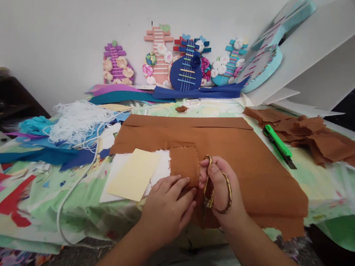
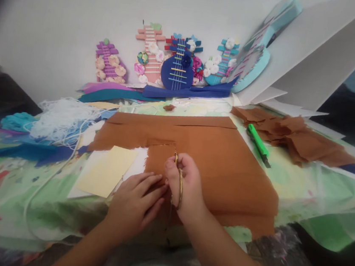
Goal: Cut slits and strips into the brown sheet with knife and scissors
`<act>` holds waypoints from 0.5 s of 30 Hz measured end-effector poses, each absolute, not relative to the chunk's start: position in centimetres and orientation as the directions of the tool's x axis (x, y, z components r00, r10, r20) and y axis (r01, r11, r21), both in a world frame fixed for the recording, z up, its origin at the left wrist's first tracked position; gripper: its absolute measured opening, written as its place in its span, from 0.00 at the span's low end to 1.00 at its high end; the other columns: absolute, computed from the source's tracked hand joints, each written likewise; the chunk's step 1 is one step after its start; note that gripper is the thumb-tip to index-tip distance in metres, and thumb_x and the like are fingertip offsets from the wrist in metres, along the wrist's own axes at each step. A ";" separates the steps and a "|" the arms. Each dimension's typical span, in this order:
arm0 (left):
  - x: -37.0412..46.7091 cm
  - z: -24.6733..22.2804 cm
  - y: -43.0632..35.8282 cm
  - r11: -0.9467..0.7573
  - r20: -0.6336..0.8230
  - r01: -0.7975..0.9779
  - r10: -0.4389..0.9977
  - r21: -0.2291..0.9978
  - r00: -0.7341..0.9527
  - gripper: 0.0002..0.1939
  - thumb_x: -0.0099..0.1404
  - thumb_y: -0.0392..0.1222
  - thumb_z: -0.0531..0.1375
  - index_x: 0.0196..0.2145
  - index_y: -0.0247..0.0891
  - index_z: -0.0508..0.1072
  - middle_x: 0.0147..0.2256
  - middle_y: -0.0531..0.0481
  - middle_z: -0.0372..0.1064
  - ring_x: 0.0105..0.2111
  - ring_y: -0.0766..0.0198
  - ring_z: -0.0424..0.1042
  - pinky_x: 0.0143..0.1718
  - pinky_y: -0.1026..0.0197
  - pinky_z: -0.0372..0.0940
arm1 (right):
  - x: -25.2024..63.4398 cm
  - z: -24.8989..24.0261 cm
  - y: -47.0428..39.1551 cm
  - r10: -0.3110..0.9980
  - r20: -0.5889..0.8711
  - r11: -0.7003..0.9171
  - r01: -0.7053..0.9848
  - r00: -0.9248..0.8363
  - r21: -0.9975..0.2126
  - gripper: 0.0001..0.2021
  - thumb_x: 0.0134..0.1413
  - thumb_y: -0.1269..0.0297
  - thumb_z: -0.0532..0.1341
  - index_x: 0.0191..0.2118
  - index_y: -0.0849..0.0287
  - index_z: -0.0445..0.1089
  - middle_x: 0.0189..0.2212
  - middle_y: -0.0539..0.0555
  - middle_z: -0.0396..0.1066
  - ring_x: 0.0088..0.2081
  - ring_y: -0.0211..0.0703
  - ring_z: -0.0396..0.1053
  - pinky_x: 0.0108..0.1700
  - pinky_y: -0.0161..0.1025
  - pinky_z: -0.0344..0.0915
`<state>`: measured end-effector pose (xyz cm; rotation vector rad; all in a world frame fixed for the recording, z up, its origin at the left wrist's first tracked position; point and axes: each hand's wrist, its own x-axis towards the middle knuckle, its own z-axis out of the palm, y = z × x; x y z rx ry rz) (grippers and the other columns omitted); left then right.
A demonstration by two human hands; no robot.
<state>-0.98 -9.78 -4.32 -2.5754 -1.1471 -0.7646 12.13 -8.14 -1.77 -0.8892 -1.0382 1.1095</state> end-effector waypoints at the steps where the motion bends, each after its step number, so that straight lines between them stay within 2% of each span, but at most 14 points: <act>1: -0.9 -4.8 -9.8 -0.666 0.593 0.744 0.581 -0.046 0.557 0.13 0.62 0.40 0.50 0.41 0.39 0.70 0.43 0.46 0.67 0.42 0.54 0.63 0.41 0.52 0.58 | 12.1 -1.8 -8.1 0.976 0.182 0.209 -0.271 0.121 -0.940 0.14 0.46 0.52 0.56 0.28 0.58 0.59 0.18 0.44 0.55 0.19 0.31 0.54 0.20 0.31 0.53; 3: -0.9 -5.7 -9.8 -0.645 0.677 0.751 0.488 -0.145 0.550 0.13 0.61 0.40 0.50 0.41 0.38 0.70 0.42 0.46 0.68 0.41 0.55 0.65 0.40 0.54 0.57 | 11.9 -1.8 -8.1 0.980 0.147 0.178 -0.271 0.130 -0.946 0.14 0.45 0.52 0.56 0.27 0.58 0.58 0.18 0.44 0.55 0.19 0.31 0.54 0.20 0.30 0.53; 5: -0.8 -6.3 -9.8 -0.629 0.715 0.754 0.438 -0.190 0.546 0.13 0.61 0.41 0.51 0.40 0.37 0.70 0.41 0.46 0.69 0.40 0.56 0.66 0.39 0.55 0.57 | 11.9 -1.8 -8.1 0.984 0.118 0.150 -0.259 0.134 -0.954 0.14 0.45 0.52 0.56 0.27 0.58 0.58 0.18 0.44 0.55 0.18 0.31 0.54 0.20 0.30 0.52; 15: -0.9 -6.3 -9.8 -0.645 0.723 0.736 0.407 -0.205 0.558 0.14 0.61 0.41 0.50 0.40 0.35 0.70 0.41 0.44 0.70 0.39 0.54 0.68 0.39 0.54 0.56 | 12.3 -2.1 -8.1 0.983 0.133 0.156 -0.198 0.125 -0.968 0.15 0.48 0.52 0.55 0.23 0.58 0.54 0.14 0.43 0.53 0.17 0.30 0.51 0.18 0.29 0.50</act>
